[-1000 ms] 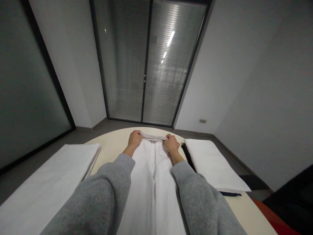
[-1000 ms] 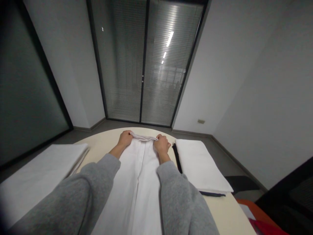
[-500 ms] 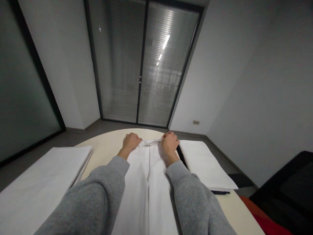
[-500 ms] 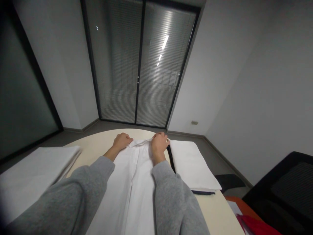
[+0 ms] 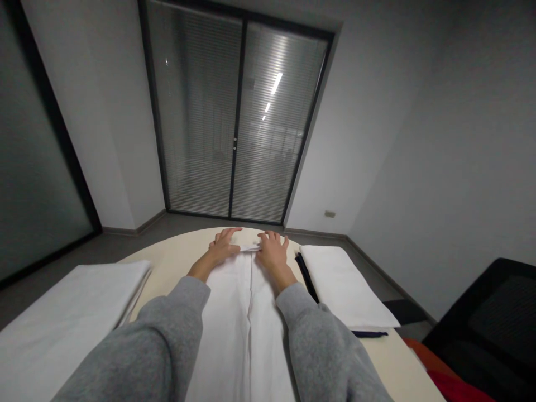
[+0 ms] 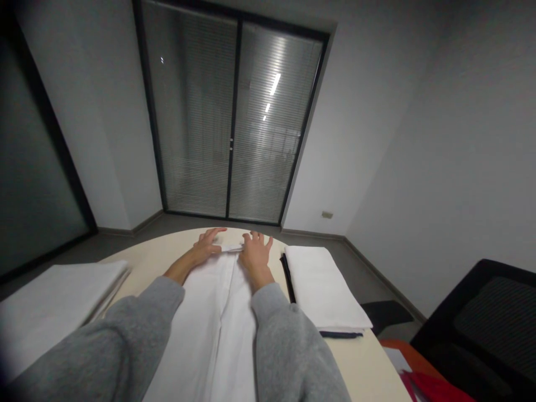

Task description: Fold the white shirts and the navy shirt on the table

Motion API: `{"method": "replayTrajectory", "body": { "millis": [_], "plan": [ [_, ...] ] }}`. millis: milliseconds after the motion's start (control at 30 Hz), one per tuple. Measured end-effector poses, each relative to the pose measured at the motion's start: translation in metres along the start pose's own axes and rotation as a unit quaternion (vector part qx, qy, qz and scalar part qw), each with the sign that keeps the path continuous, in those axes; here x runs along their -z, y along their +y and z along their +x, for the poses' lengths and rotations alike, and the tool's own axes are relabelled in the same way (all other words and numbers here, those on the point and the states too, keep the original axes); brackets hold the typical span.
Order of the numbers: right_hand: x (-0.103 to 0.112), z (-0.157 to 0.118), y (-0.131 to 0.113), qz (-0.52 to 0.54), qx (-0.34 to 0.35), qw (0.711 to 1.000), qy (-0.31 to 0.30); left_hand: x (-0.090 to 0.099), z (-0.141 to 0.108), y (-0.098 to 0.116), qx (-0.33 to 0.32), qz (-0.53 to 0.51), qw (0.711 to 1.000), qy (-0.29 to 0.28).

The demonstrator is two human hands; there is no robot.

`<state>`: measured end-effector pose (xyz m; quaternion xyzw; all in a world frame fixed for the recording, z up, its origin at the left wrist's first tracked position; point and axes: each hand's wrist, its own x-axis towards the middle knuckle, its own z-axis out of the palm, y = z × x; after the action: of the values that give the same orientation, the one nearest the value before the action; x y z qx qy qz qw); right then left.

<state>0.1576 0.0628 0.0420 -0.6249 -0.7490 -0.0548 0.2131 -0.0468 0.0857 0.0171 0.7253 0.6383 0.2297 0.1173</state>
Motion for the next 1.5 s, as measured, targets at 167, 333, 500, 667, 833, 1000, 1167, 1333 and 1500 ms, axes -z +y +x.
{"method": "replayTrajectory", "body": {
  "millis": [167, 333, 500, 667, 833, 1000, 1167, 1333, 1500],
  "plan": [
    [0.006, -0.004, 0.005, -0.018, -0.147, 0.978, 0.145, 0.010, -0.015, 0.006, 0.085, 0.077, 0.983, 0.142],
    [0.009, -0.001, 0.000, -0.009, -0.107, 0.993, 0.049, 0.023, -0.015, 0.012, 0.178, 0.056, 0.969, 0.161],
    [-0.001, -0.002, -0.003, -0.002, -0.012, 0.996, -0.092, 0.008, -0.007, 0.031, 0.067, 0.051, 0.996, -0.005],
    [-0.010, -0.004, -0.003, 0.011, 0.009, 0.992, -0.127, -0.004, 0.000, 0.030, 0.059, 0.049, 0.995, -0.068],
    [-0.012, 0.001, -0.002, 0.023, -0.074, 0.990, -0.118, -0.001, -0.005, 0.025, 0.033, 0.038, 0.995, -0.081],
    [-0.005, 0.006, 0.002, 0.025, -0.163, 0.981, -0.105, 0.002, -0.005, 0.026, 0.057, 0.036, 0.996, -0.060],
    [0.015, 0.005, 0.011, -0.001, -0.179, 0.978, -0.106, 0.027, -0.003, 0.010, 0.094, 0.042, 0.994, -0.045],
    [0.031, -0.007, 0.021, -0.054, -0.163, 0.979, -0.109, 0.048, -0.020, -0.001, 0.163, 0.105, 0.980, -0.041],
    [0.029, -0.011, 0.022, -0.104, -0.122, 0.982, -0.103, 0.036, -0.025, 0.011, 0.086, 0.150, 0.985, 0.009]
  ]
}}
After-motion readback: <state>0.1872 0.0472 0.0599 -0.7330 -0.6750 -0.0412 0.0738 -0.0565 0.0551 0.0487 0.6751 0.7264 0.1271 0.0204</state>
